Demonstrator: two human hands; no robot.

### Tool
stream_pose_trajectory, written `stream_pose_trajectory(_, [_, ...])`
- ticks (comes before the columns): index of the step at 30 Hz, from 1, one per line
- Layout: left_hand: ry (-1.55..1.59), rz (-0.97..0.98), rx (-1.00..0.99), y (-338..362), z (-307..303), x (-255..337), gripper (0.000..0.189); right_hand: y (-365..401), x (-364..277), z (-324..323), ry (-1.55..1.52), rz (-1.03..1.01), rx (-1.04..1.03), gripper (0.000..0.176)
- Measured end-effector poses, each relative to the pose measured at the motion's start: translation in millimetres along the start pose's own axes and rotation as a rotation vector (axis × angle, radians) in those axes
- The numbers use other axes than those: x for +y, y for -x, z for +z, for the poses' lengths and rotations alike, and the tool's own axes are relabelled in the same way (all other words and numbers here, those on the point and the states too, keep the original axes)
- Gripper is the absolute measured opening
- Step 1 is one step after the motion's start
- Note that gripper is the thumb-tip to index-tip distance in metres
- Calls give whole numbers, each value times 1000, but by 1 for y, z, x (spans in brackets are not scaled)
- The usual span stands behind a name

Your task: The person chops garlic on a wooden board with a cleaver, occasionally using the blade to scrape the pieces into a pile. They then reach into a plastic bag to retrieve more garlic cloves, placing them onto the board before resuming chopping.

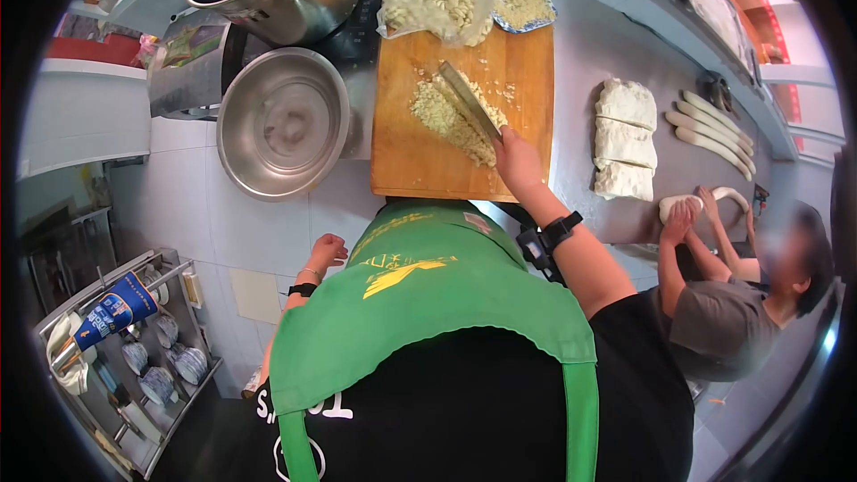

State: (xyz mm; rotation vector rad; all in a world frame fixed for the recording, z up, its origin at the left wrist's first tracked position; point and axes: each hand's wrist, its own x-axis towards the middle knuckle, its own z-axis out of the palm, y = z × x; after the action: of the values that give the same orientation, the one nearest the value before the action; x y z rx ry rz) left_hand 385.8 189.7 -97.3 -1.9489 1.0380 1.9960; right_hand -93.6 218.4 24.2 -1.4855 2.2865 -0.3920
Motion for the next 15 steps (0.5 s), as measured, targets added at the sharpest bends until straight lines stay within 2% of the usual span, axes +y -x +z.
stream_pose_trajectory(2, [4, 24, -21, -3, -3, -3, 19, 5, 6, 5, -6, -12, 79, 15])
stream_pose_trajectory(4, [-16, 23, -13, -4, -4, 5, 19, -3, 6, 4, 23, 33, -49, 16])
stream_pose_trajectory(8, [18, 15, -16, -4, -3, 5, 18, 5, 3, -4, -33, 41, 46, 17])
stream_pose_trajectory(10, [-29, 3, -23, 0, 1, 7, 18, 4, 8, 6, 38, 101, -32, 18])
stream_pose_trajectory(14, [-52, -4, -17, 0, -2, 19, 18, 18, 11, -12, -54, 151, 10, 16])
stream_pose_trajectory(15, [-53, -2, -25, -5, -2, 19, 18, 28, 15, -16, -107, 176, 87, 17])
